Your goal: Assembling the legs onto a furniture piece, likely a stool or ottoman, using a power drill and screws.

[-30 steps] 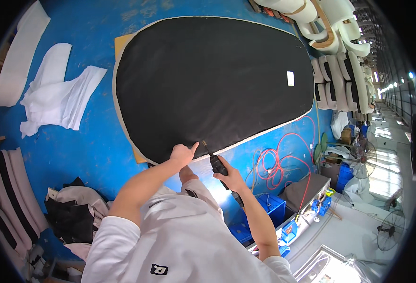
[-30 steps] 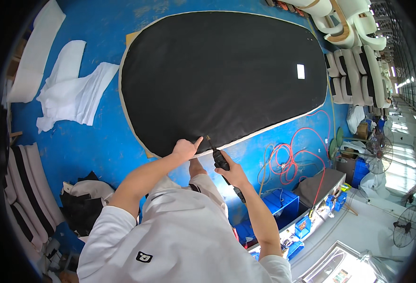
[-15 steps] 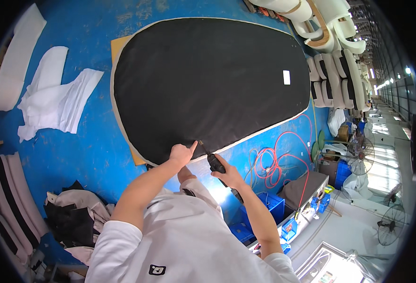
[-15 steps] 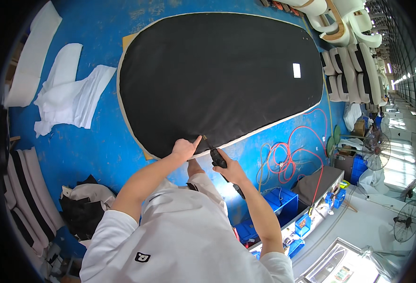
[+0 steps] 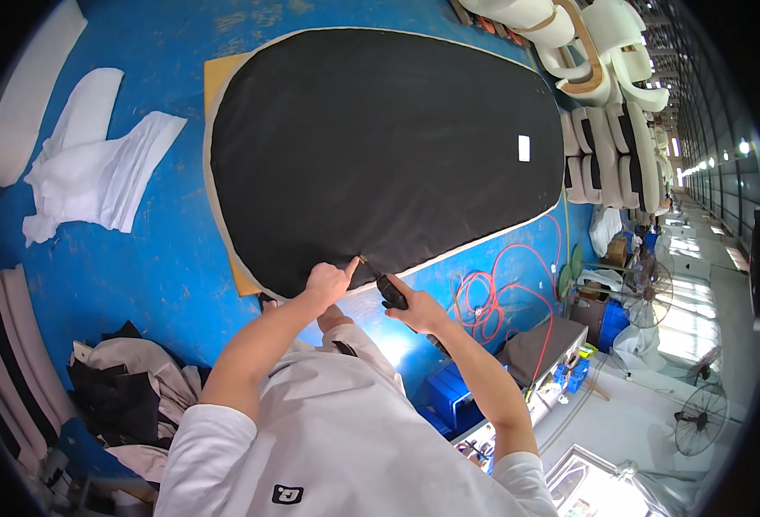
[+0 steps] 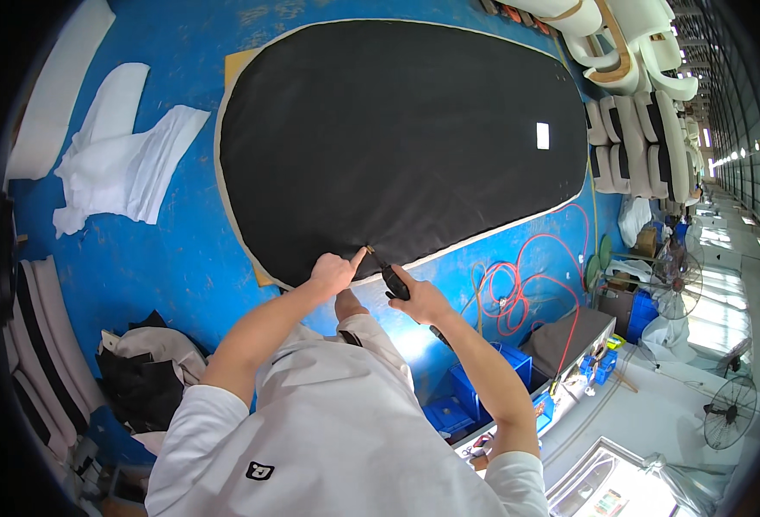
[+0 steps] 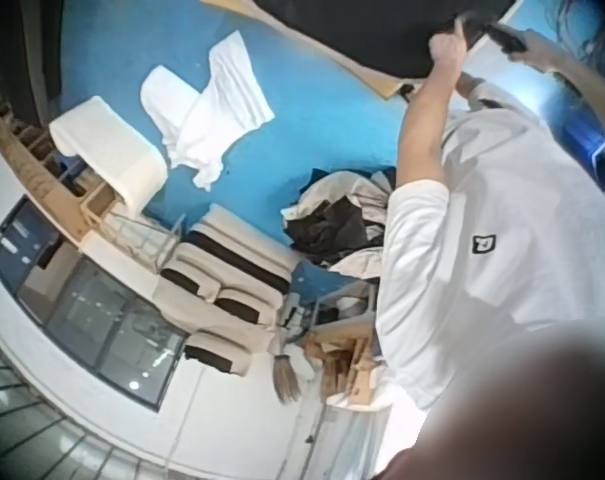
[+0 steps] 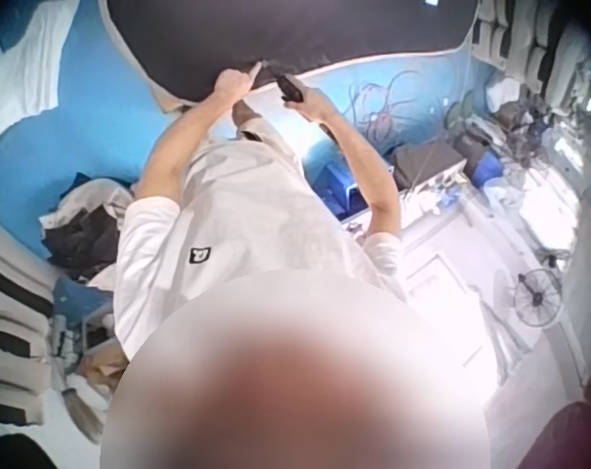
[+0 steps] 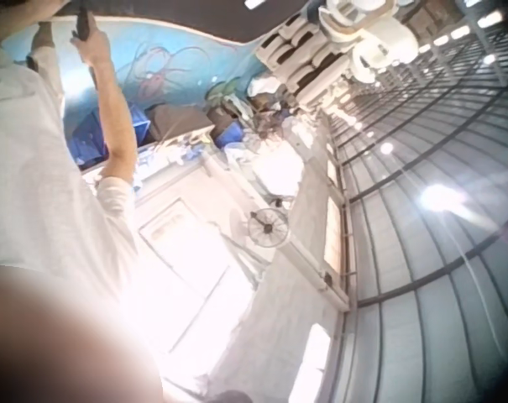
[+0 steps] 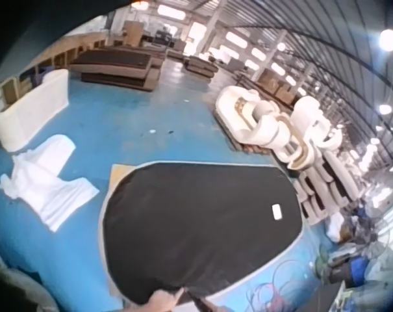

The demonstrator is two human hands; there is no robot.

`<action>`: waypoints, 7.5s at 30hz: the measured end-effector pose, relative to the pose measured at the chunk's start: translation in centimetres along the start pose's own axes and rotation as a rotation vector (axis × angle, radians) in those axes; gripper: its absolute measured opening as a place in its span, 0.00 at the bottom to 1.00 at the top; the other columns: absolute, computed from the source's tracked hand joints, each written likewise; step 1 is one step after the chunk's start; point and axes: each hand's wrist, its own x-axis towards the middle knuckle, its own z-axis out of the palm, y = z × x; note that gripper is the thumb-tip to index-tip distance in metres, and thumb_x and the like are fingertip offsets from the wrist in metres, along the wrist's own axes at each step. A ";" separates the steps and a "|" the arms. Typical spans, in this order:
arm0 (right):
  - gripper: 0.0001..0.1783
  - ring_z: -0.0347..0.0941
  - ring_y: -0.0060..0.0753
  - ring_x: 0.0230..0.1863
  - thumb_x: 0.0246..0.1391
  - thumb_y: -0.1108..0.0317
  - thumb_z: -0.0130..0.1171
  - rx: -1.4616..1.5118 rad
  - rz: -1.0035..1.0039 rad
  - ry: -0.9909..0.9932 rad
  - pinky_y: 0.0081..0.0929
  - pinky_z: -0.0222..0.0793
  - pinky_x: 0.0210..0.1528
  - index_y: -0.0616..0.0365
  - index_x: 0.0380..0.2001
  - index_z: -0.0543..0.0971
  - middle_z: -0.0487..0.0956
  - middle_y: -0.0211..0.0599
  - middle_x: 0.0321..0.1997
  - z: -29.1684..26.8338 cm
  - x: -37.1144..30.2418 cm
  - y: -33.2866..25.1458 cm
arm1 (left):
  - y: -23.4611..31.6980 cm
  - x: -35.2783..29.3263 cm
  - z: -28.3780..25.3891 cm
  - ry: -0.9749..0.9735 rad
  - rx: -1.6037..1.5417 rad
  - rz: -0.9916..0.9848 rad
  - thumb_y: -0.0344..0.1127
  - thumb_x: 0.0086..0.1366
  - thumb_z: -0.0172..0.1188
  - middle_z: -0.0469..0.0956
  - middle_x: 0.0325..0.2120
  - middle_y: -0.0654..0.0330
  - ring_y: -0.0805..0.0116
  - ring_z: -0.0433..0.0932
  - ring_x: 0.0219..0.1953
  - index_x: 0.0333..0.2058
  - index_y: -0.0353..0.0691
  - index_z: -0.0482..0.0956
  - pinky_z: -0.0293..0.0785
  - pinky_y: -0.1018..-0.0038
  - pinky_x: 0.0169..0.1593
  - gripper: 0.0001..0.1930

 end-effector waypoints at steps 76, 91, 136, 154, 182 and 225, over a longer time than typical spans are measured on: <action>0.53 0.78 0.31 0.39 0.49 0.64 0.73 0.793 -0.278 -0.001 0.25 0.71 0.49 0.50 0.75 0.57 0.83 0.40 0.44 11.7 -2.4 20.7 | 8.9 6.2 1.2 0.114 0.016 -0.375 0.31 0.55 0.62 0.76 0.19 0.61 0.66 0.79 0.19 0.74 0.47 0.54 0.75 0.70 0.22 0.47; 0.52 0.74 0.24 0.41 0.48 0.72 0.70 0.789 -0.239 0.036 0.24 0.71 0.48 0.52 0.75 0.57 0.81 0.34 0.44 9.6 -1.7 19.5 | 4.8 -0.8 2.3 0.043 0.108 -0.488 0.30 0.58 0.60 0.77 0.24 0.58 0.63 0.82 0.24 0.76 0.57 0.48 0.78 0.68 0.26 0.48; 0.36 0.83 0.58 0.33 0.60 0.56 0.60 -0.556 -0.080 -0.108 0.48 0.79 0.39 0.58 0.67 0.64 0.84 0.56 0.30 -0.4 5.7 -8.7 | 2.3 -4.3 8.5 0.467 -0.758 -0.411 0.37 0.69 0.57 0.80 0.24 0.61 0.71 0.78 0.19 0.51 0.41 0.82 0.73 0.75 0.23 0.15; 0.46 0.80 0.38 0.44 0.56 0.57 0.68 0.074 -0.004 -0.045 0.33 0.73 0.51 0.50 0.74 0.58 0.82 0.45 0.47 1.7 -3.6 -3.5 | 3.9 -3.0 3.5 0.077 -2.617 -0.234 0.47 0.77 0.52 0.69 0.21 0.69 0.81 0.61 0.17 0.39 0.41 0.78 0.52 0.80 0.18 0.16; 0.47 0.73 0.31 0.49 0.54 0.64 0.68 0.904 -0.195 0.036 0.27 0.67 0.57 0.46 0.75 0.58 0.79 0.42 0.52 8.5 -7.6 11.6 | 8.7 -0.7 0.5 0.086 -2.302 -0.289 0.35 0.74 0.56 0.70 0.22 0.67 0.81 0.65 0.19 0.44 0.37 0.78 0.58 0.82 0.22 0.08; 0.43 0.82 0.61 0.35 0.58 0.54 0.62 -0.329 -0.125 -0.060 0.49 0.78 0.41 0.52 0.72 0.58 0.83 0.57 0.31 -3.5 1.8 -0.3 | 6.3 1.7 5.3 0.470 -0.145 -0.270 0.34 0.59 0.57 0.77 0.18 0.62 0.65 0.82 0.20 0.65 0.40 0.71 0.75 0.67 0.23 0.33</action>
